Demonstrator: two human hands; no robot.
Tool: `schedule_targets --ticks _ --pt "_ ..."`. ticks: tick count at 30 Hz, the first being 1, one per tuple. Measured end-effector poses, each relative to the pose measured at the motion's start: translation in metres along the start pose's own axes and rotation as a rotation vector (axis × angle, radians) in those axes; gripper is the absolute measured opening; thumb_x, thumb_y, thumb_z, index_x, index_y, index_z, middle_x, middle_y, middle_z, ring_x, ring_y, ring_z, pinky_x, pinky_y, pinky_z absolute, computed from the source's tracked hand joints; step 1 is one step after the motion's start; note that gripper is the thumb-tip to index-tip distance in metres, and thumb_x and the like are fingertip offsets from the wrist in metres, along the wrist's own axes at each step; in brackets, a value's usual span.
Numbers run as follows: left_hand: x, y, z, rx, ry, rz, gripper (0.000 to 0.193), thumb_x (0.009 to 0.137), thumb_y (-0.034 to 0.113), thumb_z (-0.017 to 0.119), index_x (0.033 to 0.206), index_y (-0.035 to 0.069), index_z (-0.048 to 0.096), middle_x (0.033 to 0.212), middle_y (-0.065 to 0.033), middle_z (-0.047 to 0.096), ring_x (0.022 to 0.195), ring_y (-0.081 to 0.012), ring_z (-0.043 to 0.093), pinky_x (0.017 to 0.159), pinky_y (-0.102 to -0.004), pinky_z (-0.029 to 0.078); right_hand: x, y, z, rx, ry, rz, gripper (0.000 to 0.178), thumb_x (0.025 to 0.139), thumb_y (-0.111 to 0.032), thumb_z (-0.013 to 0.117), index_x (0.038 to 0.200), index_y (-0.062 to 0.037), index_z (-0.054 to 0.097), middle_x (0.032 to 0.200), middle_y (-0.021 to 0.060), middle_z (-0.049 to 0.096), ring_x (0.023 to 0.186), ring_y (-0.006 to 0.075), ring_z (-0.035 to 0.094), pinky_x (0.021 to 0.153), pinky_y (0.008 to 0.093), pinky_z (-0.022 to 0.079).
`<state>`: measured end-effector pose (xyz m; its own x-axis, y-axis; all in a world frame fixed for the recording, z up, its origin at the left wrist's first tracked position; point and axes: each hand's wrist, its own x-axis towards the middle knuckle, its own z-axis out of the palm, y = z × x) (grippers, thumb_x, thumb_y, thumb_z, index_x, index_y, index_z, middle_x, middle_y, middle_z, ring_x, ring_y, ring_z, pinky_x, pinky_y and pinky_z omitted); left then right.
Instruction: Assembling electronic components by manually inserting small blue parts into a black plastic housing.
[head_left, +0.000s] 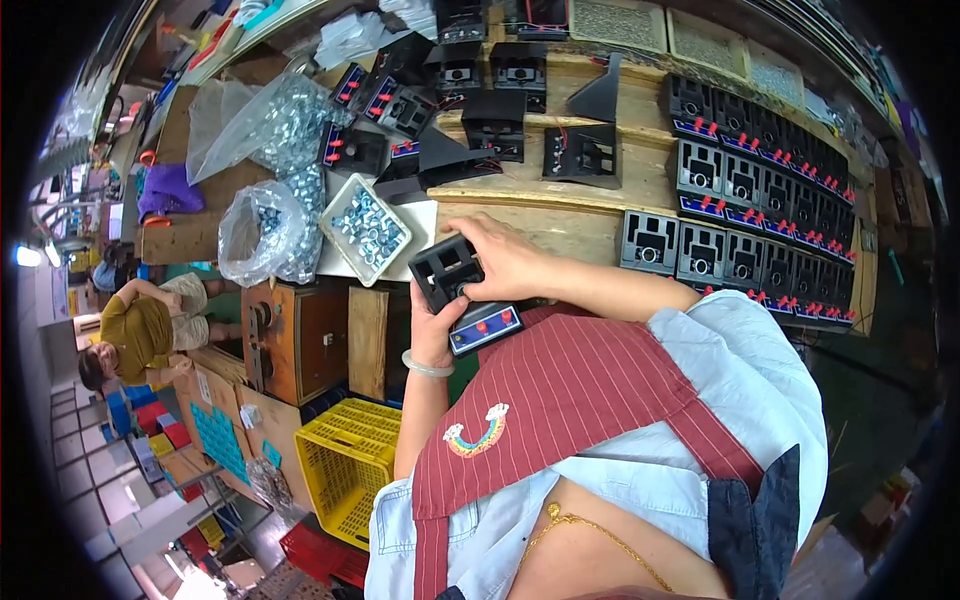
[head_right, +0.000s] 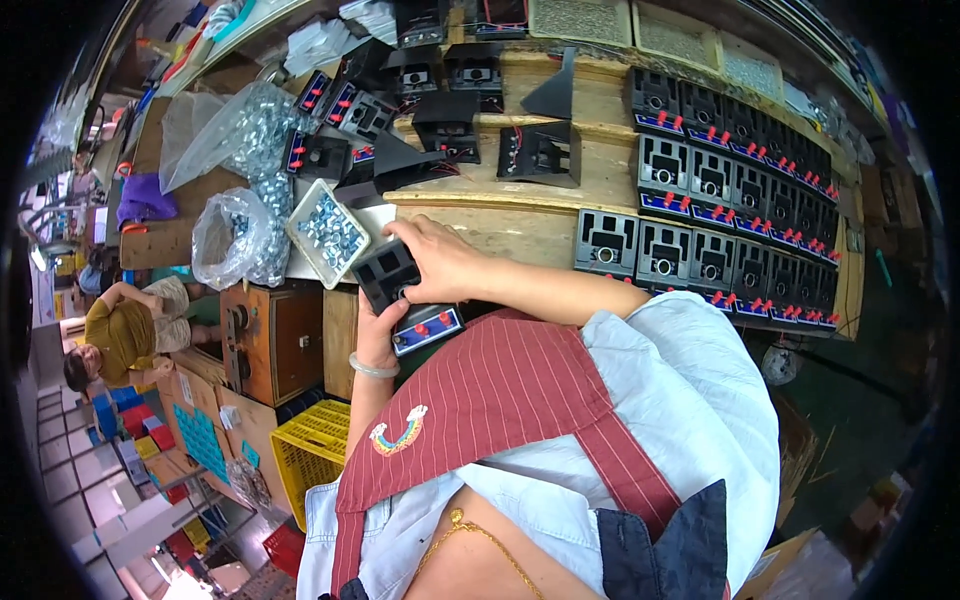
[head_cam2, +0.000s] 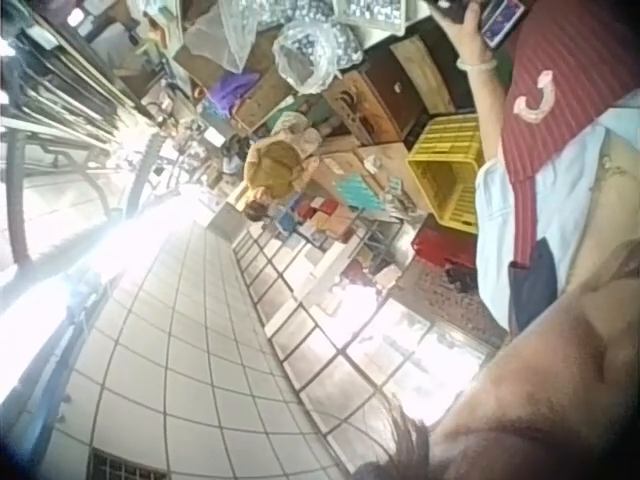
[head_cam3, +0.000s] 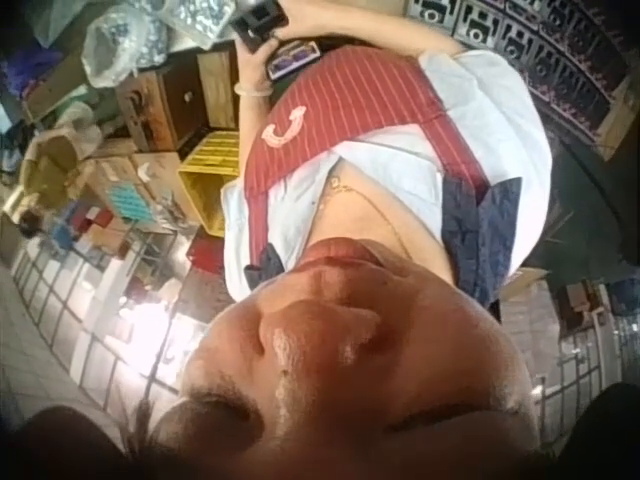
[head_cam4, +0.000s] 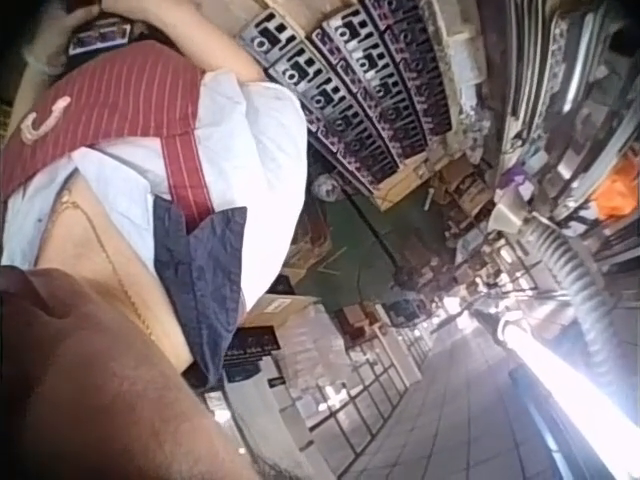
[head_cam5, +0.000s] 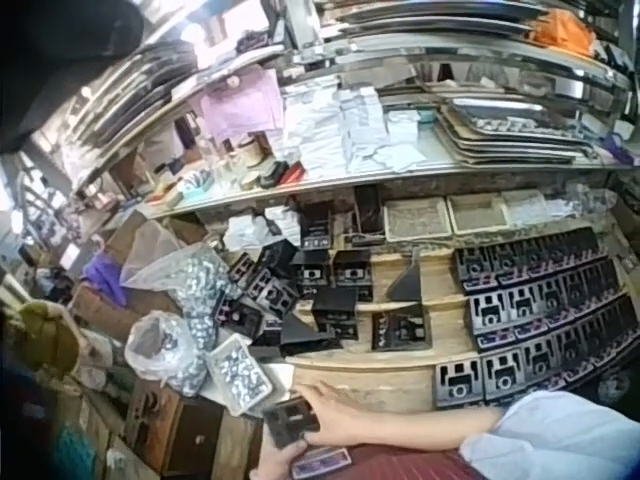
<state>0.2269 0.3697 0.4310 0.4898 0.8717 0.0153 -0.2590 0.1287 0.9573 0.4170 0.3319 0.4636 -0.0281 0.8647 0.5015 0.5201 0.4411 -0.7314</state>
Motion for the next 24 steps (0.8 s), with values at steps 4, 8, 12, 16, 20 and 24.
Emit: schedule_targets --ticks 4,8,12,16,20,24 --pt "0.007 -0.008 0.019 0.117 0.019 0.009 0.081 0.071 -0.008 0.068 0.142 0.007 0.03 0.12 -0.011 0.054 0.108 -0.0222 0.058 0.09 -0.035 0.05 -0.019 0.013 0.003 -0.086 0.101 0.014 0.07 0.062 -0.018 0.075 0.124 -0.0031 0.046 0.112 0.019 0.049 0.107 0.0379 0.052 0.094 0.0435 0.044" --pt "0.009 -0.017 0.029 0.409 0.104 0.056 0.084 0.076 0.001 0.073 0.145 0.006 0.025 0.125 -0.0184 0.053 0.109 -0.0234 0.058 0.092 -0.0349 0.048 -0.037 0.052 -0.023 -0.171 0.141 0.108 0.067 0.062 -0.021 0.077 0.119 -0.0014 0.048 0.112 0.0203 0.052 0.108 0.0378 0.052 0.095 0.0434 0.043" --pt "0.012 -0.02 -0.016 0.215 0.035 -0.102 0.059 0.086 0.005 0.064 0.138 0.005 0.037 0.122 -0.0149 0.057 0.102 -0.0199 0.061 0.083 -0.0311 0.05 -0.066 0.078 -0.07 -0.817 0.214 0.408 0.058 0.063 -0.007 0.071 0.118 -0.0048 0.053 0.122 0.0221 0.05 0.114 0.0413 0.048 0.097 0.0445 0.041" --pt "0.015 -0.018 -0.036 0.178 0.15 -0.179 0.043 0.091 0.01 0.059 0.13 0.004 0.045 0.116 -0.0109 0.061 0.094 -0.0175 0.063 0.078 -0.0279 0.05 -0.011 0.058 -0.082 -0.409 0.276 0.147 0.044 0.072 -0.006 0.062 0.115 -0.0049 0.052 0.118 0.0179 0.052 0.113 0.0388 0.049 0.095 0.0429 0.042" --pt "0.016 -0.005 -0.034 0.155 0.068 -0.206 0.04 0.092 0.011 0.057 0.13 0.004 0.046 0.114 -0.0102 0.062 0.095 -0.0182 0.063 0.08 -0.0298 0.049 0.079 0.091 -0.041 -0.513 0.227 0.126 0.046 0.078 -0.016 0.069 0.118 -0.0064 0.051 0.113 0.0161 0.055 0.104 0.0356 0.057 0.086 0.0424 0.049" --pt "0.016 0.01 -0.05 0.172 0.059 -0.188 0.037 0.093 0.012 0.056 0.128 0.004 0.047 0.113 -0.0103 0.062 0.095 -0.018 0.063 0.08 -0.0296 0.05 0.118 0.119 -0.042 -0.552 0.222 0.023 0.028 0.078 -0.015 0.069 0.104 -0.0064 0.062 0.099 0.0145 0.063 0.09 0.0364 0.062 0.078 0.0435 0.051"
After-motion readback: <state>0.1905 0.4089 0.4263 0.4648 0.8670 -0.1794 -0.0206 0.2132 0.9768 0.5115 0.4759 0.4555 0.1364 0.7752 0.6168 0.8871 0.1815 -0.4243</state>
